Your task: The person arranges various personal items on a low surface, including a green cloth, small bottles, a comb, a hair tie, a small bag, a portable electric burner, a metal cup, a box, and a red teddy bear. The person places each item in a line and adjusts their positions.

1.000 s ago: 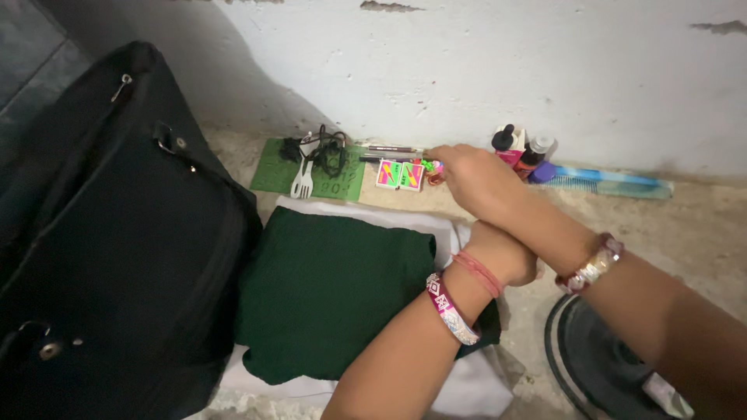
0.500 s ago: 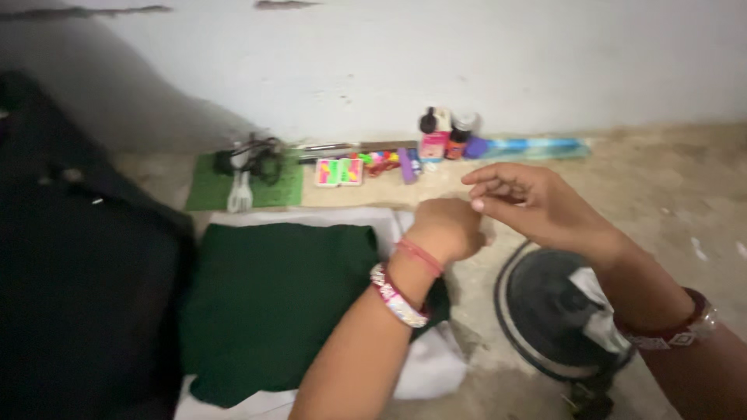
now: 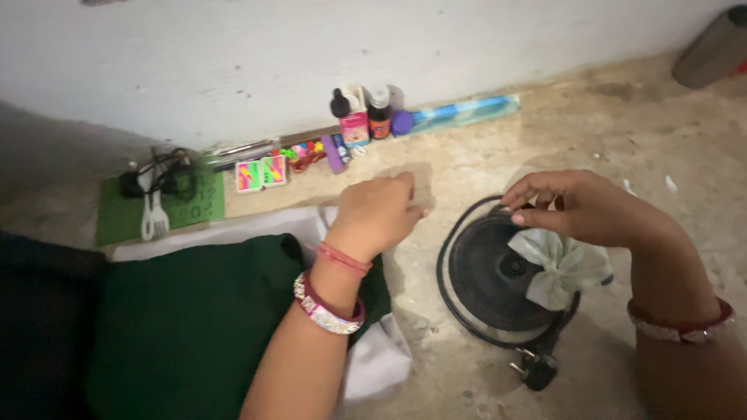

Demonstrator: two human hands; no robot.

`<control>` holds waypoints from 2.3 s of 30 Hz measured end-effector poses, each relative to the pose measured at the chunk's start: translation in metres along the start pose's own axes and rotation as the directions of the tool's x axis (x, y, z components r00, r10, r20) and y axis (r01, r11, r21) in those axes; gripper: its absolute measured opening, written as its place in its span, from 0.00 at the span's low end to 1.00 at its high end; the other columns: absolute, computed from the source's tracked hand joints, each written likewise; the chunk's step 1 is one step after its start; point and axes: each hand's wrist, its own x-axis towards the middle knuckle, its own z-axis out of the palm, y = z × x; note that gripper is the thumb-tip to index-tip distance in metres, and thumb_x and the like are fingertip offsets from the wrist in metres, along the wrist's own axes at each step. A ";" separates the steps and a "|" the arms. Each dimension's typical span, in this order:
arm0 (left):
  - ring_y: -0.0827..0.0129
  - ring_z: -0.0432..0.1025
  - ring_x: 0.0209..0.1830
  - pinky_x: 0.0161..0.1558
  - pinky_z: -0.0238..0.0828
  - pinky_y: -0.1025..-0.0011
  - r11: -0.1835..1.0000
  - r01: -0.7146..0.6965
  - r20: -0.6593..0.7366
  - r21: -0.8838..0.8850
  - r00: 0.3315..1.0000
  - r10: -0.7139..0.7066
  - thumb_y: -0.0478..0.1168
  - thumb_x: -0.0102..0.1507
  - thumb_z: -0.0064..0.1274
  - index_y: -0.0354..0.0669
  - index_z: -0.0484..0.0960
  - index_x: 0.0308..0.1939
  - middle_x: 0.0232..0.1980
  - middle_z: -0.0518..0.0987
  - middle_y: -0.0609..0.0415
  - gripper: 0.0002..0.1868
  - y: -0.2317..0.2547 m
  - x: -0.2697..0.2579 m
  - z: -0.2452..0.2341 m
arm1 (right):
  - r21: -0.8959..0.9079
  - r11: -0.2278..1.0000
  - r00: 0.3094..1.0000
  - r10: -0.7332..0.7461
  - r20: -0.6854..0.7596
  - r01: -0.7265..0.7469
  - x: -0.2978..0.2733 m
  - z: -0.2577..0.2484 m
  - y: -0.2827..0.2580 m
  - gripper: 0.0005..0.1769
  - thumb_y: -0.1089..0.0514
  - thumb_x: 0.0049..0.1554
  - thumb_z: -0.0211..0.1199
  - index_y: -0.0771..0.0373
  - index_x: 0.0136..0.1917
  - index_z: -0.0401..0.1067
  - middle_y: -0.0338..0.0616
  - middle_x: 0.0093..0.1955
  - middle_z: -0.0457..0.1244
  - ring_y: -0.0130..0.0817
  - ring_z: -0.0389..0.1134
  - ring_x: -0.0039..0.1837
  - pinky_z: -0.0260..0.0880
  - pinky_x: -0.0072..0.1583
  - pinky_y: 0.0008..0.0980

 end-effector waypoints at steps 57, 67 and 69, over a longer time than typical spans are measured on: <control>0.81 0.75 0.41 0.44 0.77 0.78 0.135 0.056 0.048 -0.989 0.997 -0.067 0.36 0.68 0.49 0.44 0.77 0.47 0.40 0.79 0.63 0.05 0.009 0.026 0.004 | 0.750 0.594 0.952 -0.106 -0.286 0.291 0.042 0.057 0.009 0.26 0.54 0.61 0.58 0.57 0.72 0.66 0.40 0.55 0.70 0.26 0.70 0.49 0.74 0.48 0.28; 0.80 0.73 0.39 0.43 0.76 0.77 0.130 0.047 0.040 -0.990 0.998 -0.056 0.34 0.68 0.44 0.42 0.77 0.44 0.41 0.77 0.61 0.06 0.000 0.027 0.010 | 0.825 0.373 0.893 -0.019 -0.450 0.424 0.051 0.064 0.030 0.10 0.61 0.62 0.62 0.65 0.56 0.72 0.40 0.47 0.69 0.26 0.70 0.46 0.71 0.46 0.28; 0.81 0.70 0.33 0.37 0.72 0.78 0.118 0.053 0.035 -0.992 0.989 -0.146 0.36 0.68 0.46 0.43 0.78 0.44 0.38 0.76 0.62 0.05 0.000 0.028 0.009 | 0.799 0.388 0.864 0.015 -0.503 0.459 0.051 0.063 0.031 0.09 0.62 0.62 0.62 0.65 0.55 0.72 0.41 0.45 0.68 0.26 0.70 0.44 0.72 0.45 0.27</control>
